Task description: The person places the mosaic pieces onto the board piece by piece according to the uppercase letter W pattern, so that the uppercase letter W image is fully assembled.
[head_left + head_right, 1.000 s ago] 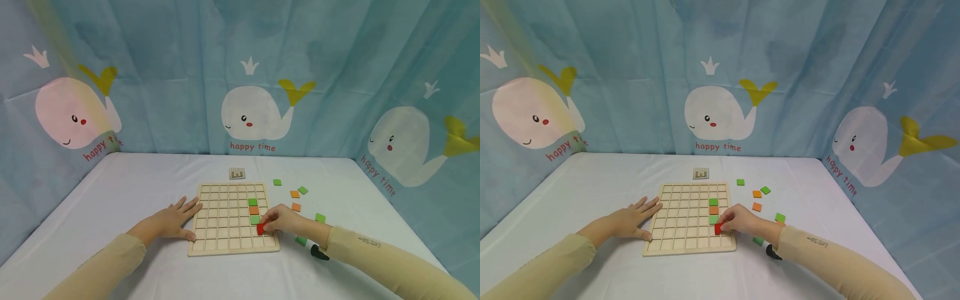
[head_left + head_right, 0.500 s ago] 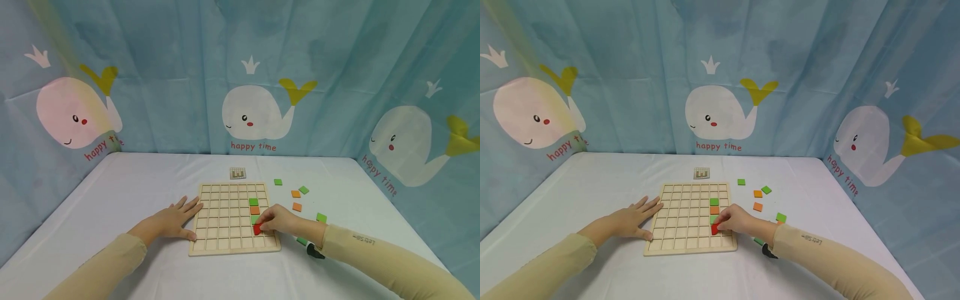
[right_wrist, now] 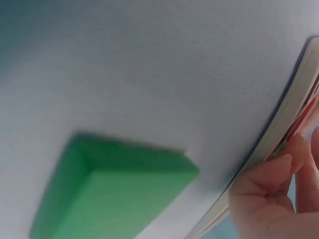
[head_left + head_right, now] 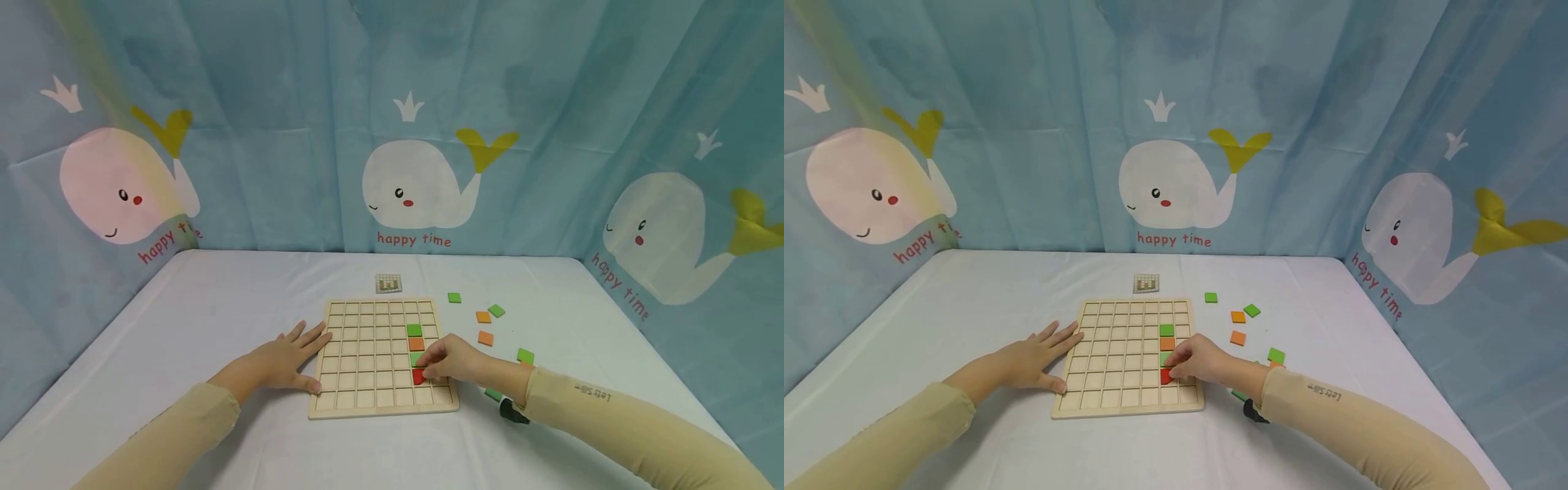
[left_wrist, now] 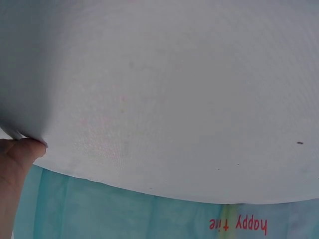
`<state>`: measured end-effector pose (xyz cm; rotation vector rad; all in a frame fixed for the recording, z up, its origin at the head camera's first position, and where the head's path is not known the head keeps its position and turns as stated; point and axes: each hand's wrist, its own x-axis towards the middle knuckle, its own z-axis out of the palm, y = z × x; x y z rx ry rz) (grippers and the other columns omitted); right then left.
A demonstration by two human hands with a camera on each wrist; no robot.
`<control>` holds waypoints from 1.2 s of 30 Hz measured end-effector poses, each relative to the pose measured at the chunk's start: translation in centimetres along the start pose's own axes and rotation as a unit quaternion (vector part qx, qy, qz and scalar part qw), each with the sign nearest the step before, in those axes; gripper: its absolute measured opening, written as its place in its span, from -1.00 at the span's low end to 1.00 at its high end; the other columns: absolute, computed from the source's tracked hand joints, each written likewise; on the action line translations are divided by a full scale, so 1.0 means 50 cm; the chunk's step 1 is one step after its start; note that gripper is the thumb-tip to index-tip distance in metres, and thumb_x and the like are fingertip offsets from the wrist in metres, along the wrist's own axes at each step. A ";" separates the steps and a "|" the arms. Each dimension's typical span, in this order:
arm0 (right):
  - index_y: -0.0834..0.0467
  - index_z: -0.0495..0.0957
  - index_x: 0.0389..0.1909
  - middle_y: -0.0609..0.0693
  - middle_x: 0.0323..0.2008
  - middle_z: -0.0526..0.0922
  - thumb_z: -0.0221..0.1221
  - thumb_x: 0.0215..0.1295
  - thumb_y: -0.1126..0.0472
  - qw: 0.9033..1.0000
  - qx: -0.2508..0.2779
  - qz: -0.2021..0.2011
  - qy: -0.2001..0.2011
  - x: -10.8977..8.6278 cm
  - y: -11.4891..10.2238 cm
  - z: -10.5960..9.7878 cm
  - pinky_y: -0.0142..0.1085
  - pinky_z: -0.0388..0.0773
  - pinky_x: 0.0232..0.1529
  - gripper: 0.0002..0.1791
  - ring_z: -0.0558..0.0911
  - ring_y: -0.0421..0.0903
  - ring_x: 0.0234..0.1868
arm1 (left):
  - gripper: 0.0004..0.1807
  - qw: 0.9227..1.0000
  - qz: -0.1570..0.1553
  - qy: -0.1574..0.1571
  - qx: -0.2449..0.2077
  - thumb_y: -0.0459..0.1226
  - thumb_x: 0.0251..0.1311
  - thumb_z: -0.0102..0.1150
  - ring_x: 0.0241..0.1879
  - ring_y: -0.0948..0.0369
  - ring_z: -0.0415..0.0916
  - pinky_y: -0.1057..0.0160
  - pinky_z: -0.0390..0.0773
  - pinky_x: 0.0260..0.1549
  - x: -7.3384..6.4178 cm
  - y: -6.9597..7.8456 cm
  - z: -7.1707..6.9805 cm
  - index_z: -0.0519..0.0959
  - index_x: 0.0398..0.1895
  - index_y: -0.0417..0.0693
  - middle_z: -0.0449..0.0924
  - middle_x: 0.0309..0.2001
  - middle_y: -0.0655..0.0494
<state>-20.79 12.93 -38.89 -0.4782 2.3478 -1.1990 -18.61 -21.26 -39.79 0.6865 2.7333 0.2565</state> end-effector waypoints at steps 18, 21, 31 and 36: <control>0.25 0.68 -0.11 -0.08 -0.37 0.64 0.30 0.24 0.28 1.000 0.012 0.000 0.026 -0.018 0.008 -0.060 -0.28 0.48 -0.35 -0.78 0.49 -0.15 -0.40 | 0.16 1.000 -0.003 0.001 0.000 0.37 -0.01 0.13 0.46 -0.28 -0.23 -0.38 0.05 0.24 -0.003 0.003 0.002 0.04 0.53 -0.11 -0.19 0.54 -0.10; 0.26 0.66 -0.07 -0.07 -0.37 0.62 0.28 0.27 0.25 0.999 0.008 -0.001 0.032 -0.023 0.009 -0.082 -0.25 0.46 -0.33 -0.75 0.48 -0.12 -0.37 | 0.16 1.000 -0.001 0.003 -0.001 0.37 -0.01 0.13 0.46 -0.28 -0.23 -0.38 0.05 0.23 -0.003 0.003 0.001 0.04 0.53 -0.11 -0.19 0.54 -0.11; 0.32 0.57 0.08 0.14 -0.10 0.65 0.20 0.37 0.19 0.997 -0.025 -0.003 0.070 -0.046 0.021 -0.169 -0.10 0.51 -0.14 -0.64 0.55 0.02 -0.19 | 0.15 1.000 0.007 0.011 0.004 0.37 0.01 0.13 0.45 -0.30 -0.21 -0.40 0.06 0.21 -0.002 -0.002 0.001 0.04 0.52 -0.12 -0.17 0.54 -0.13; 0.34 0.54 0.10 0.20 0.02 0.63 0.21 0.36 0.15 0.996 -0.025 -0.007 0.085 -0.051 0.039 -0.211 0.02 0.50 -0.02 -0.58 0.57 0.16 0.01 | 0.14 1.000 0.014 0.013 0.000 0.36 0.02 0.12 0.44 -0.31 -0.21 -0.41 0.07 0.21 -0.002 -0.002 0.002 0.04 0.52 -0.13 -0.16 0.53 -0.15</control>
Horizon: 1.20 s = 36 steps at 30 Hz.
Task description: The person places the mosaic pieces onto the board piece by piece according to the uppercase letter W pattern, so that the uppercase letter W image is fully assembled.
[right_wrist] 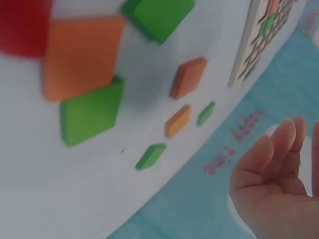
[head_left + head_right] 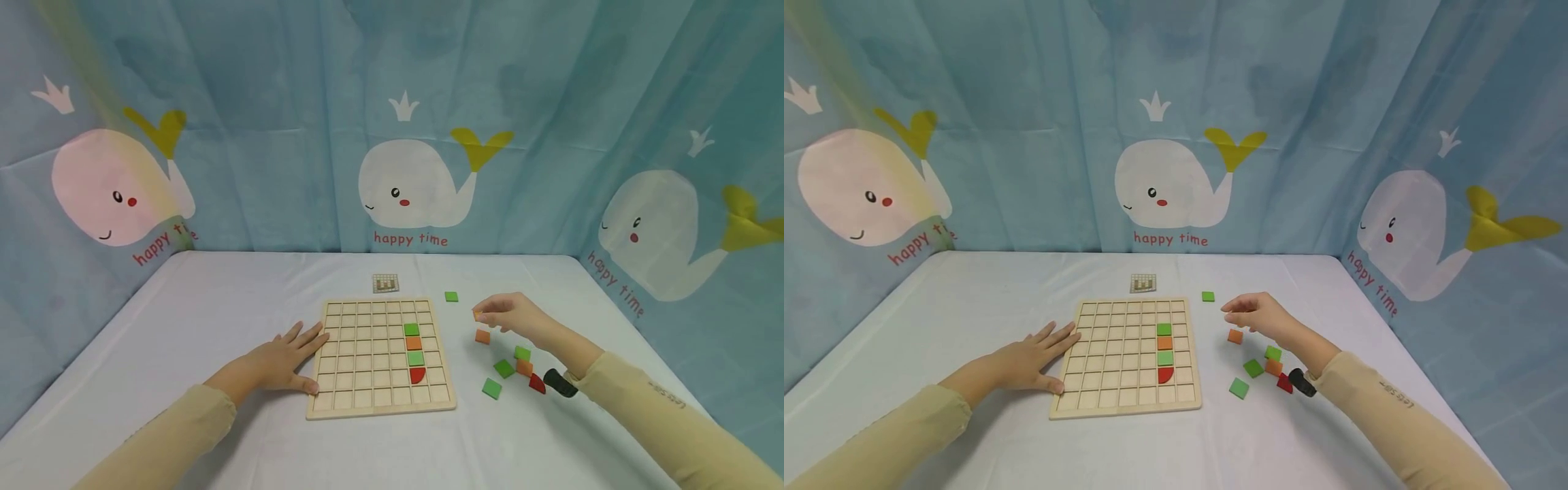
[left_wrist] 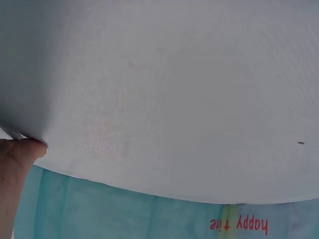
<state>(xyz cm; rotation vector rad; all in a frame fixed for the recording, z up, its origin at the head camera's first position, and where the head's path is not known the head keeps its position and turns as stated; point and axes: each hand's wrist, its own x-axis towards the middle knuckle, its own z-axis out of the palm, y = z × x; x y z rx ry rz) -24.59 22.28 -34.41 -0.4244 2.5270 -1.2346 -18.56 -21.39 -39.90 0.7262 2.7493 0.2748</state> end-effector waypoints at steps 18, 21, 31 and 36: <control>0.31 0.45 0.24 0.27 0.04 0.51 0.22 0.34 0.22 0.996 -0.080 -0.044 -0.017 0.055 0.106 -0.081 -0.08 0.49 -0.05 -0.51 0.49 0.10 0.00 | 0.14 1.000 -0.007 -0.002 0.003 0.37 0.02 0.10 0.45 -0.29 -0.22 -0.38 0.05 0.24 0.002 -0.002 0.003 0.03 0.53 -0.10 -0.17 0.54 -0.11; 0.28 0.45 0.25 0.26 0.04 0.49 0.24 0.33 0.20 0.995 -0.093 -0.033 -0.023 0.070 0.116 -0.087 -0.06 0.47 -0.06 -0.50 0.48 0.09 -0.01 | 0.15 1.000 -0.006 -0.001 0.002 0.37 0.02 0.10 0.45 -0.29 -0.22 -0.38 0.05 0.23 0.001 -0.001 0.002 0.03 0.53 -0.11 -0.17 0.54 -0.12; 0.23 0.46 0.25 0.26 0.08 0.46 0.31 0.26 0.17 0.992 -0.108 0.008 -0.066 0.117 0.148 -0.113 -0.11 0.47 -0.06 -0.44 0.45 0.11 0.01 | 0.15 1.000 -0.010 -0.007 0.000 0.37 0.02 0.10 0.45 -0.29 -0.23 -0.38 0.05 0.23 -0.002 0.004 -0.002 0.02 0.53 -0.11 -0.18 0.54 -0.12; 0.28 0.45 0.21 0.12 -0.21 0.50 0.34 0.22 0.23 0.991 -0.105 0.016 -0.082 0.130 0.161 -0.122 -0.24 0.42 -0.24 -0.45 0.43 -0.01 -0.24 | 0.16 1.000 -0.015 -0.010 0.006 0.40 0.01 0.06 0.46 -0.26 -0.25 -0.36 0.03 0.25 0.003 0.002 0.000 0.01 0.55 -0.07 -0.20 0.55 -0.08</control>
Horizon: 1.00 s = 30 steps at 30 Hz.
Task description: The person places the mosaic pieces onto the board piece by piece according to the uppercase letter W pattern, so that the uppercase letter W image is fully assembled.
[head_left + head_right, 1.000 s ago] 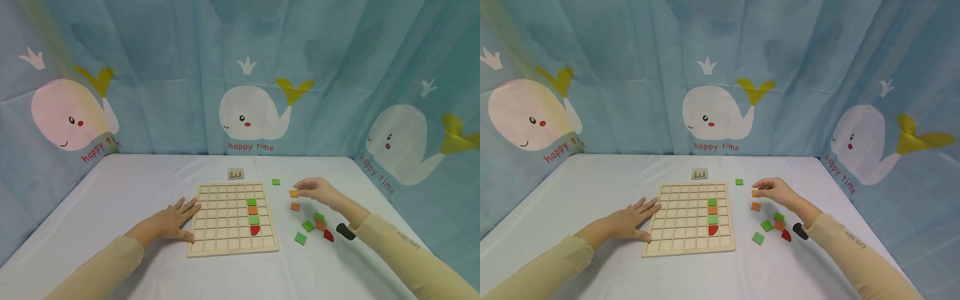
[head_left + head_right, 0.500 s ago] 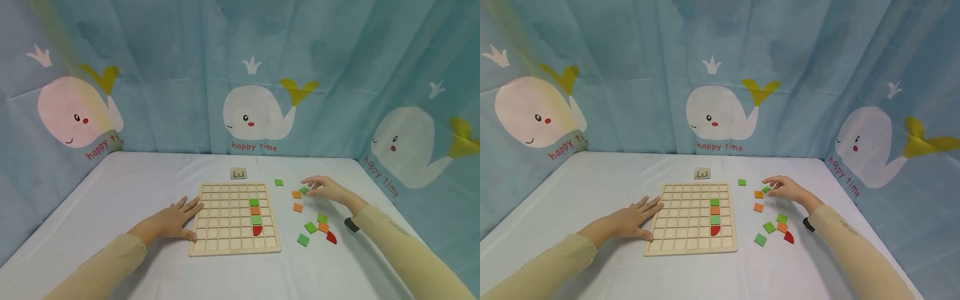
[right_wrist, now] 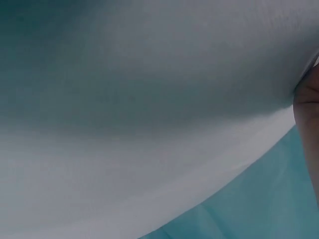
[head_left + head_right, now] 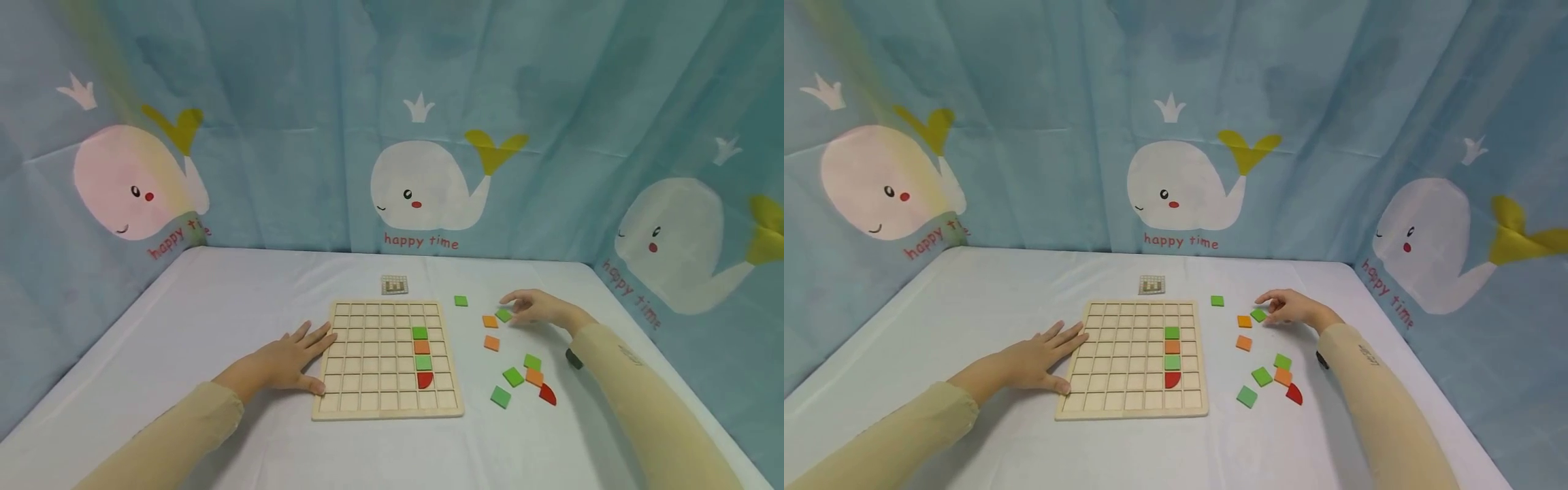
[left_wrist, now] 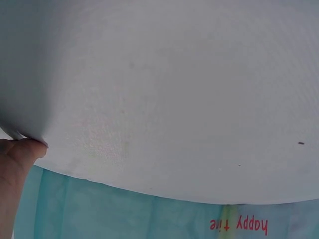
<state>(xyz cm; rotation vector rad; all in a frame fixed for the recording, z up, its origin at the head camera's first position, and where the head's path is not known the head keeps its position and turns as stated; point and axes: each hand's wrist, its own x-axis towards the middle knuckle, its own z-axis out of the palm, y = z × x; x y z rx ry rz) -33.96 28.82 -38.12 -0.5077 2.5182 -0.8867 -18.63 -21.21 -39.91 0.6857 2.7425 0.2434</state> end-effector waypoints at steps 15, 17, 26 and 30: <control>0.28 0.47 0.14 0.01 -0.37 0.37 0.34 0.19 0.32 1.000 0.006 0.024 -0.016 0.018 -0.004 0.000 -0.27 0.31 -0.30 -0.52 0.35 -0.08 -0.36 | 0.15 1.000 -0.003 -0.003 0.001 0.37 0.01 0.11 0.46 -0.26 -0.23 -0.36 0.05 0.25 -0.004 0.006 -0.004 0.02 0.54 -0.09 -0.18 0.54 -0.09; 0.29 0.47 0.13 0.01 -0.38 0.37 0.33 0.19 0.33 1.000 0.003 0.023 -0.017 0.018 -0.004 0.000 -0.27 0.31 -0.31 -0.52 0.35 -0.08 -0.37 | 0.15 1.000 -0.002 -0.004 0.001 0.37 0.01 0.11 0.46 -0.26 -0.23 -0.36 0.05 0.25 -0.004 0.006 -0.004 0.02 0.54 -0.09 -0.18 0.54 -0.09; 0.29 0.50 0.12 0.00 -0.38 0.36 0.31 0.20 0.34 0.999 -0.005 0.042 -0.009 0.017 -0.009 0.002 -0.26 0.30 -0.26 -0.55 0.35 -0.07 -0.30 | 0.16 1.000 0.000 -0.004 0.005 0.39 0.01 0.09 0.46 -0.26 -0.23 -0.37 0.06 0.24 -0.001 0.004 -0.004 0.01 0.54 -0.09 -0.19 0.55 -0.09; 0.31 0.52 0.07 0.00 -0.39 0.36 0.30 0.19 0.36 0.999 -0.002 0.042 -0.007 0.017 -0.011 0.004 -0.27 0.30 -0.28 -0.59 0.35 -0.06 -0.31 | 0.15 1.000 0.003 -0.005 0.003 0.38 0.01 0.09 0.46 -0.27 -0.23 -0.37 0.06 0.24 -0.003 0.004 -0.004 0.01 0.54 -0.10 -0.19 0.54 -0.11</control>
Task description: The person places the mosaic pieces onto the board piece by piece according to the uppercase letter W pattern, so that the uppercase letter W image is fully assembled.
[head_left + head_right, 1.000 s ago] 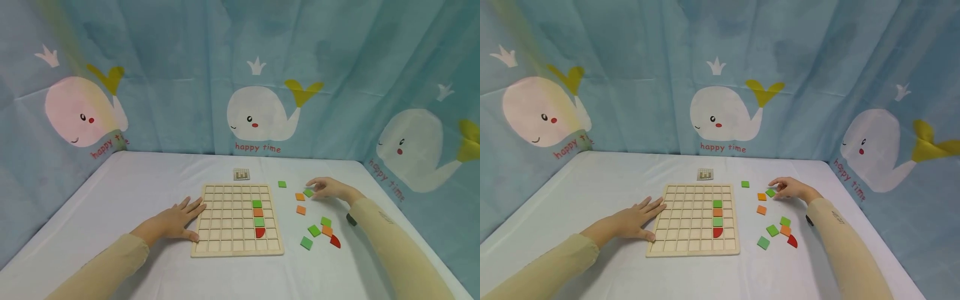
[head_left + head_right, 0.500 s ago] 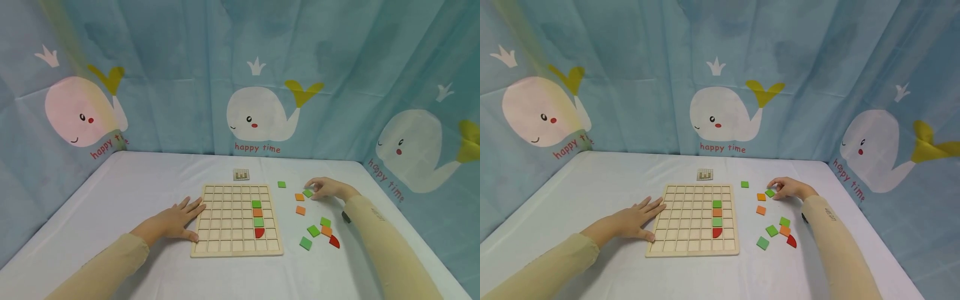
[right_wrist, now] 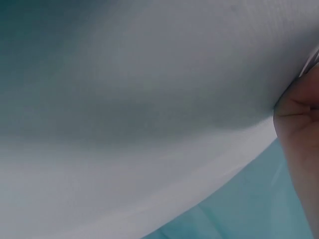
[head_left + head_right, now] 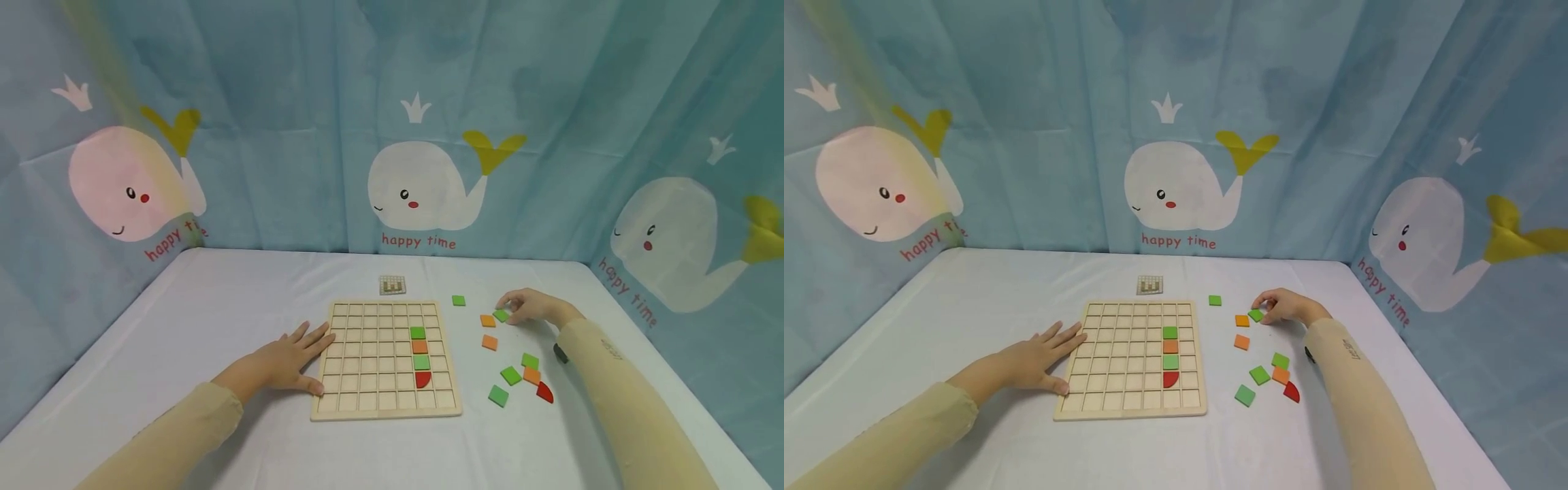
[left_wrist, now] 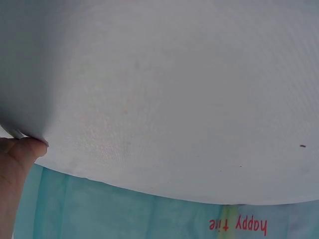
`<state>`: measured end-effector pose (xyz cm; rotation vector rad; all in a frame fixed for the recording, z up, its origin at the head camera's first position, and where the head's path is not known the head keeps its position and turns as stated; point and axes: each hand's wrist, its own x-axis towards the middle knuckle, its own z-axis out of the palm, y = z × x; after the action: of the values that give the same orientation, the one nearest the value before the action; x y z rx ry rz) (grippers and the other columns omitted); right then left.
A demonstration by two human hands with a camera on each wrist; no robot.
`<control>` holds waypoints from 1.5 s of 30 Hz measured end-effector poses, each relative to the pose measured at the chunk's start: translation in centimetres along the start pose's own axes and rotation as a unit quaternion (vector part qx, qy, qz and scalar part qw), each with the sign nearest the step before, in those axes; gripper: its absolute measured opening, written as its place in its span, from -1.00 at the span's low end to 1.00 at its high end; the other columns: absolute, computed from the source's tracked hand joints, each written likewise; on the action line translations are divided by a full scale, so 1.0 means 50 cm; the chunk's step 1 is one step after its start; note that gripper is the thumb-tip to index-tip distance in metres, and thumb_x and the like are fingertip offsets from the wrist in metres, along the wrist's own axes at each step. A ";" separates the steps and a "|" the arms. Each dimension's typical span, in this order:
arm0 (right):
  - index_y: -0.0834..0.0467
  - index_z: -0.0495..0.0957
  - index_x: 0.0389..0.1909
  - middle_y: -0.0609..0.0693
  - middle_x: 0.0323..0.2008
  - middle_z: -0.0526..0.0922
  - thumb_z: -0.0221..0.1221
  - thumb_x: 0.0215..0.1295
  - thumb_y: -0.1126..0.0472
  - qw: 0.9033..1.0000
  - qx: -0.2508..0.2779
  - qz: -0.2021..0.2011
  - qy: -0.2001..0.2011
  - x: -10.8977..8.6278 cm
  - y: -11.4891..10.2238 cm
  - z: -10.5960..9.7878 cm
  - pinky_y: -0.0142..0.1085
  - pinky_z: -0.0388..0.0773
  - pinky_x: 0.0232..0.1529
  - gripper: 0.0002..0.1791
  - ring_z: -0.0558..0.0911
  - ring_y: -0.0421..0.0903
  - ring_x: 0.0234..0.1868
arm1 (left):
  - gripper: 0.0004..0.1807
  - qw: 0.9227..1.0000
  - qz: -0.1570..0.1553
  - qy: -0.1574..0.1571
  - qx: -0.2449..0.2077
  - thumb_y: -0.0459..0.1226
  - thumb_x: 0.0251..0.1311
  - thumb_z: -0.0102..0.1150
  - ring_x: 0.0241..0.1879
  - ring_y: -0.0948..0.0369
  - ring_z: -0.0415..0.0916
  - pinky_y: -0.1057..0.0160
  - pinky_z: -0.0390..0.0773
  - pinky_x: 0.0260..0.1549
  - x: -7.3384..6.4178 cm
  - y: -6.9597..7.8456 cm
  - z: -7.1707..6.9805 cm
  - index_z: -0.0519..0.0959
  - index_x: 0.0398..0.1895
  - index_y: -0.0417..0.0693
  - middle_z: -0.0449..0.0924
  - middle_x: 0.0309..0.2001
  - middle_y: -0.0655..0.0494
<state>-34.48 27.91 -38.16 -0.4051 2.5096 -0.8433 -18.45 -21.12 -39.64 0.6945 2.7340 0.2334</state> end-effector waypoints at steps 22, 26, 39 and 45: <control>0.27 0.49 -0.12 0.05 -0.28 0.51 0.30 0.25 0.23 0.999 0.020 -0.011 0.034 -0.069 -0.011 0.028 -0.21 0.43 -0.24 -0.72 0.43 -0.03 -0.26 | 0.15 1.000 0.000 0.006 -0.016 0.37 0.01 0.11 0.46 -0.28 -0.25 -0.37 0.00 0.26 0.002 -0.003 0.002 0.02 0.54 -0.10 -0.20 0.54 -0.11; 0.27 0.50 -0.10 0.07 -0.22 0.54 0.32 0.23 0.19 0.999 0.030 -0.008 0.040 -0.085 -0.027 0.034 -0.20 0.47 -0.20 -0.68 0.45 -0.01 -0.22 | 0.16 1.000 -0.004 0.005 -0.012 0.38 0.00 0.10 0.46 -0.27 -0.26 -0.36 0.00 0.26 0.003 -0.006 0.002 0.02 0.54 -0.09 -0.21 0.55 -0.10; 0.26 0.57 -0.13 0.06 -0.17 0.60 0.36 0.19 0.18 0.996 0.031 -0.027 0.074 -0.142 -0.100 0.076 -0.09 0.49 -0.01 -0.69 0.51 0.02 -0.10 | 0.16 1.000 0.001 0.007 -0.016 0.38 0.00 0.12 0.46 -0.28 -0.26 -0.38 0.00 0.25 0.004 -0.010 0.003 0.02 0.54 -0.10 -0.21 0.55 -0.11; 0.28 0.57 -0.16 0.04 -0.21 0.61 0.37 0.16 0.21 0.994 0.036 -0.050 0.089 -0.158 -0.125 0.102 -0.13 0.51 -0.10 -0.70 0.52 0.01 -0.13 | 0.15 1.000 0.006 0.011 -0.021 0.36 0.01 0.13 0.45 -0.29 -0.25 -0.39 0.00 0.24 0.002 -0.009 0.003 0.03 0.53 -0.12 -0.20 0.54 -0.12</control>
<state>-24.34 23.85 -35.26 -0.4526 2.6289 -1.0490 -18.67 -21.46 -39.92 0.7016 2.7375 0.3011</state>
